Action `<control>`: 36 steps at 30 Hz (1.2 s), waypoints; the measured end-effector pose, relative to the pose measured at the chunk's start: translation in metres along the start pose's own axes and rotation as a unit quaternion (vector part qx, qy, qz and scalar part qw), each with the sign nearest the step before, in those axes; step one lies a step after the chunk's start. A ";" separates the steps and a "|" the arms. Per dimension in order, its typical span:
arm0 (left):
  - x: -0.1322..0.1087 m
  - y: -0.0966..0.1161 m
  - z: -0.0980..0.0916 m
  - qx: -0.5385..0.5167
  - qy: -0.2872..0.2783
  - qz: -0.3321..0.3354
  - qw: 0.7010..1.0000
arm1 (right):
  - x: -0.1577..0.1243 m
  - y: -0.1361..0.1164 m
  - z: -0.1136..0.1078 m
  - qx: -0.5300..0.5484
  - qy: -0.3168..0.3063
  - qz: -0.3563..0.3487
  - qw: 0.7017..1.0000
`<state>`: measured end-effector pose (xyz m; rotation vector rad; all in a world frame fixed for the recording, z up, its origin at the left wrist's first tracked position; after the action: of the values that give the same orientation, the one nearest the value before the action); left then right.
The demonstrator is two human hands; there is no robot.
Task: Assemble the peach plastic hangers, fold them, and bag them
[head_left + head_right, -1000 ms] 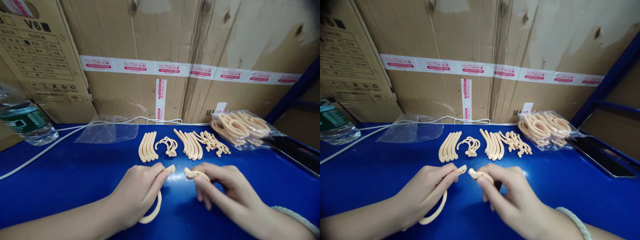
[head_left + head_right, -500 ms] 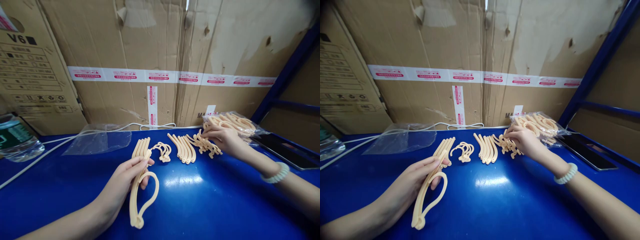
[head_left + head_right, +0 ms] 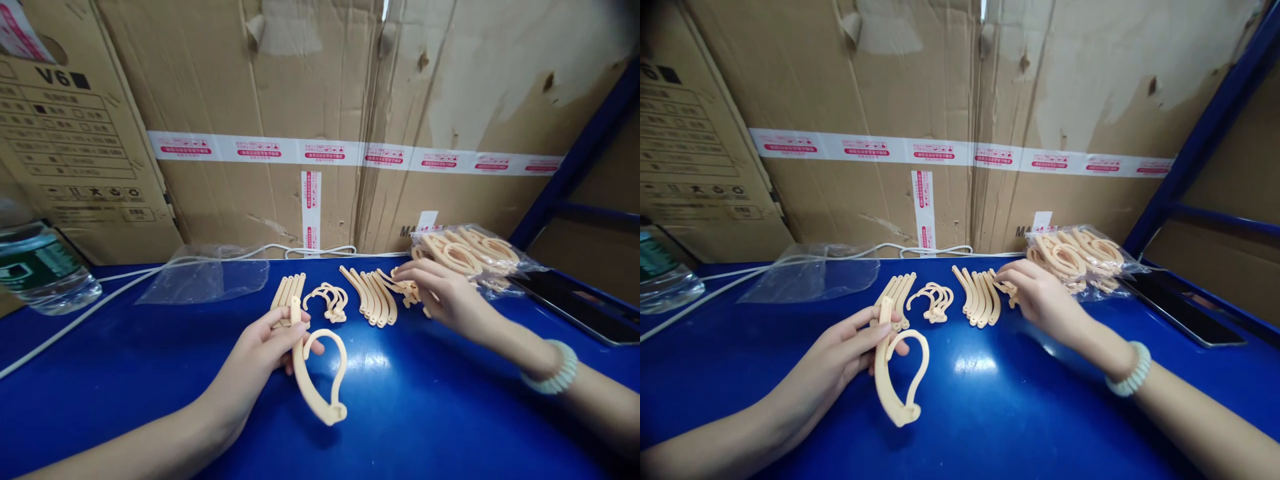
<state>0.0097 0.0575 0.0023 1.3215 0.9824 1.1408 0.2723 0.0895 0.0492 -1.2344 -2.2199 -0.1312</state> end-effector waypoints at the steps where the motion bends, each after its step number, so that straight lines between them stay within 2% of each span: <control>1: 0.000 -0.001 0.000 -0.006 0.002 0.004 1.000 | -0.004 -0.021 -0.003 0.025 0.012 -0.026 0.999; 2: 0.001 -0.001 0.001 -0.015 0.002 0.009 1.000 | -0.009 -0.043 -0.004 0.039 0.007 -0.060 0.997; 4: 0.000 -0.003 0.003 -0.038 -0.003 0.019 0.999 | -0.021 -0.085 0.000 0.033 -0.050 -0.142 0.988; 5: 0.000 -0.003 0.004 -0.051 -0.008 0.022 0.998 | -0.027 -0.100 0.003 0.019 -0.071 -0.171 0.982; 7: -0.002 -0.004 0.008 -0.072 -0.022 0.027 0.997 | -0.037 -0.117 0.009 -0.019 -0.074 -0.217 0.973; 10: -0.006 -0.004 0.013 -0.085 -0.044 0.035 0.995 | -0.043 -0.118 0.014 -0.022 -0.026 -0.220 0.975; 13: -0.007 -0.003 0.013 -0.065 -0.029 0.059 0.996 | -0.042 -0.108 0.018 0.012 -0.024 -0.194 0.981; 15: -0.006 -0.001 0.007 -0.032 0.006 0.101 0.994 | -0.040 -0.105 0.019 0.028 -0.044 -0.172 0.984; 17: -0.007 0.004 -0.001 0.039 0.044 0.185 0.981 | -0.038 -0.104 0.018 0.039 -0.052 -0.149 0.987; 19: -0.012 0.015 -0.004 0.176 0.047 0.300 0.937 | -0.038 -0.104 0.017 0.046 -0.051 -0.135 0.988; 20: -0.016 0.020 -0.001 0.257 0.025 0.356 0.898 | -0.038 -0.105 0.017 0.048 -0.051 -0.132 0.989; 23: -0.030 0.025 0.018 0.429 -0.101 0.478 0.760 | -0.041 -0.110 0.017 0.059 -0.051 -0.130 0.988; 25: -0.038 0.024 0.029 0.453 -0.161 0.524 0.704 | -0.042 -0.114 0.016 0.066 -0.047 -0.129 0.988; 27: -0.043 0.023 0.035 0.450 -0.174 0.552 0.680 | -0.044 -0.117 0.014 0.068 -0.040 -0.126 0.989; 29: -0.045 0.023 0.039 0.448 -0.171 0.566 0.671 | -0.045 -0.120 0.013 0.064 -0.034 -0.124 0.990; 36: -0.049 0.016 0.049 0.489 -0.221 0.542 0.647 | -0.048 -0.123 0.014 0.057 -0.043 -0.120 0.990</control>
<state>0.0470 -0.0014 0.0161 3.1822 0.2719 0.9252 0.1856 -0.0105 0.0353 -0.9252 -2.4091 -0.0437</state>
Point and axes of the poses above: each hand's wrist, its own x-axis towards the middle knuckle, its own z-axis out of the palm, y = z × x, the point moved 5 cm from there along x, towards the middle knuckle, and after that the axes turned 15 degrees about z, right-handed, at the moved point
